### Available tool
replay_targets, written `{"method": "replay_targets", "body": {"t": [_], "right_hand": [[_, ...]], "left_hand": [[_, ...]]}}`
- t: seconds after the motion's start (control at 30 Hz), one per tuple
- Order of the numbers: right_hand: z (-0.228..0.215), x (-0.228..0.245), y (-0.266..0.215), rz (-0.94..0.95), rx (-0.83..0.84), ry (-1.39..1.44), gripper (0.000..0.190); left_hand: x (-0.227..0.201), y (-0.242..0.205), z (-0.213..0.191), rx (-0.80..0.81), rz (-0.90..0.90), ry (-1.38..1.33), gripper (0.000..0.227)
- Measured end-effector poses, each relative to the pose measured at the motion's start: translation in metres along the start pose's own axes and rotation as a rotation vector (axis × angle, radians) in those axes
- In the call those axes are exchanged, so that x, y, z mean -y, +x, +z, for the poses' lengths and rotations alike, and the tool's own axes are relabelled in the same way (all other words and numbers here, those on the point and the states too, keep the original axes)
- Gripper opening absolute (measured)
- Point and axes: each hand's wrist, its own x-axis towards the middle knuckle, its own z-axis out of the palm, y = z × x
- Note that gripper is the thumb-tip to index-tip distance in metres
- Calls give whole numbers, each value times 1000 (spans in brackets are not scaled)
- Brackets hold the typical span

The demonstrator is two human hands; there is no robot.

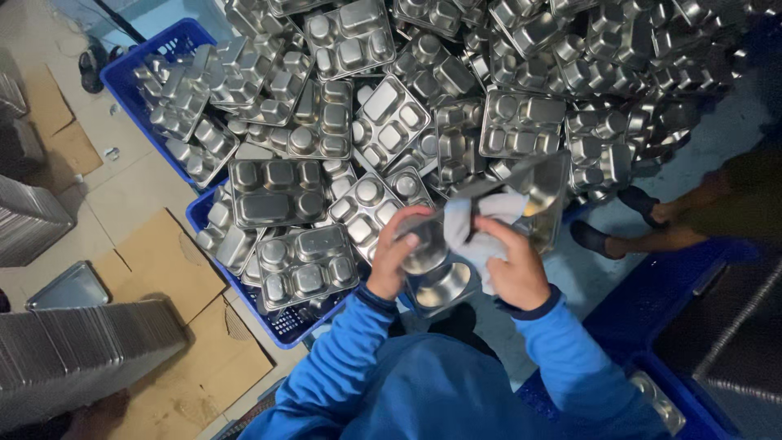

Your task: The person wipes stainless steel compartmentalized trays with a white cloth. They pick up trays from a large pile in a blue crate, wipe the surfaces, and place them into a separate stack. The process is repeated continuously throughout the clip.

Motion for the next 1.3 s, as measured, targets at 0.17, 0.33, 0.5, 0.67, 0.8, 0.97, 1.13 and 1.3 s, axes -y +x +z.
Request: {"method": "replay_targets", "body": {"t": [0.17, 0.33, 0.5, 0.67, 0.8, 0.97, 1.13, 1.3], "right_hand": [[-24, 11, 0, 3, -541, 775, 68], [-45, 17, 18, -359, -504, -521, 53], [-41, -14, 29, -165, -87, -810, 42], [-43, -26, 24, 168, -63, -68, 53], [-1, -6, -6, -133, -57, -86, 59], [11, 5, 2, -213, -173, -372, 51], [-1, 4, 21, -187, -282, -490, 39], [59, 18, -25, -443, -351, -422, 27]], "left_hand": [[-4, -2, -11, -140, -87, -234, 59], [-10, 0, -8, -70, -90, -202, 61], [-12, -1, -6, 59, 4, 83, 64], [-3, -2, -18, -34, 25, -12, 66], [14, -4, -25, -289, -36, -384, 69], [16, -12, -36, -303, 49, -425, 72], [2, -19, -31, -111, 160, -264, 69], [-16, -6, -14, -371, 94, -281, 68]]}}
